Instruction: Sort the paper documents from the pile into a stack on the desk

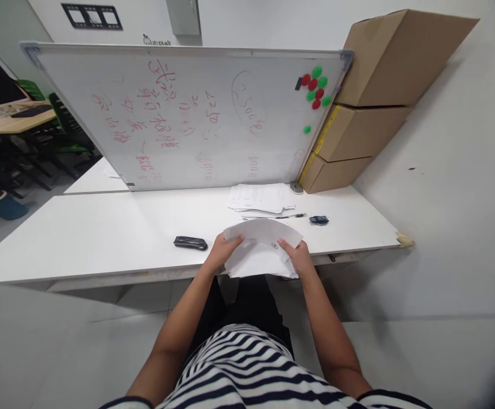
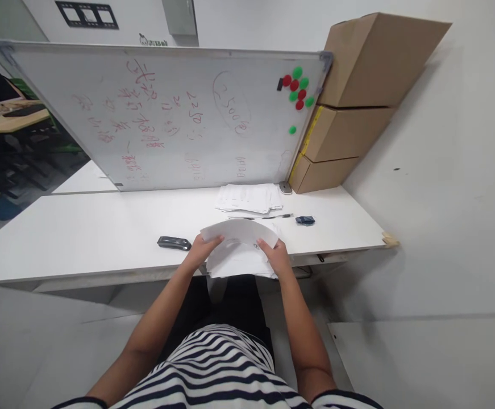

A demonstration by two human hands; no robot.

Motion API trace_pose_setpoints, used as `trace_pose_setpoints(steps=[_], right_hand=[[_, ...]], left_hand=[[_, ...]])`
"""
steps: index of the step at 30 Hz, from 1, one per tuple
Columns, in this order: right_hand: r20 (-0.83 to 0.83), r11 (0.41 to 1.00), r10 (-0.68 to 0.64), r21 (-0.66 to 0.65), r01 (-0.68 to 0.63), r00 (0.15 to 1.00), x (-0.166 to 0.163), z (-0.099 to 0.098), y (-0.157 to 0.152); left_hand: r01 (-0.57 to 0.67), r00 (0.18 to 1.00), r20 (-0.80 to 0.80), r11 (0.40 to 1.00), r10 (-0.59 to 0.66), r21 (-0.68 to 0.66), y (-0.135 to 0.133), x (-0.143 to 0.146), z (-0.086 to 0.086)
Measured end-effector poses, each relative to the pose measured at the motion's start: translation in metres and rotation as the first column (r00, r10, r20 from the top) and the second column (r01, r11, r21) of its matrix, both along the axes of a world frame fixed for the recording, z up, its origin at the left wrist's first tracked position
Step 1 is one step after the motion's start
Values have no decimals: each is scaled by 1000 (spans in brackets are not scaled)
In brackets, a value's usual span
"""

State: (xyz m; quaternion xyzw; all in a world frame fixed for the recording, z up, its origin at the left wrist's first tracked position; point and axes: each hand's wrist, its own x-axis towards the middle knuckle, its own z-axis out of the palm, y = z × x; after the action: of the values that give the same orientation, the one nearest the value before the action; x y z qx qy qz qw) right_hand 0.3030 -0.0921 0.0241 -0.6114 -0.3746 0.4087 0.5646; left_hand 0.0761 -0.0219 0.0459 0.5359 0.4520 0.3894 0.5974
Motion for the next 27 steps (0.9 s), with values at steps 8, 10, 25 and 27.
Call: trace_pose_setpoints(steps=[8,10,25,27], right_hand=[[-13,997,-64,40,65,998,-25,9,1],[14,995,-87,49,86,996,-29,10,2],[-139,962,-156,204,182,978,-30,-14,3],[-170,966,-105,218,142,980,-27,-17,3]], left_hand=[[-213,976,-16,966,217,145,-3,7,-5],[-217,975,-12,968,220,122,-4,7,-8],[-183,983,10,983,183,20,-5,-1,-17],[-173,985,22,985,174,-13,-6,-2,-18]])
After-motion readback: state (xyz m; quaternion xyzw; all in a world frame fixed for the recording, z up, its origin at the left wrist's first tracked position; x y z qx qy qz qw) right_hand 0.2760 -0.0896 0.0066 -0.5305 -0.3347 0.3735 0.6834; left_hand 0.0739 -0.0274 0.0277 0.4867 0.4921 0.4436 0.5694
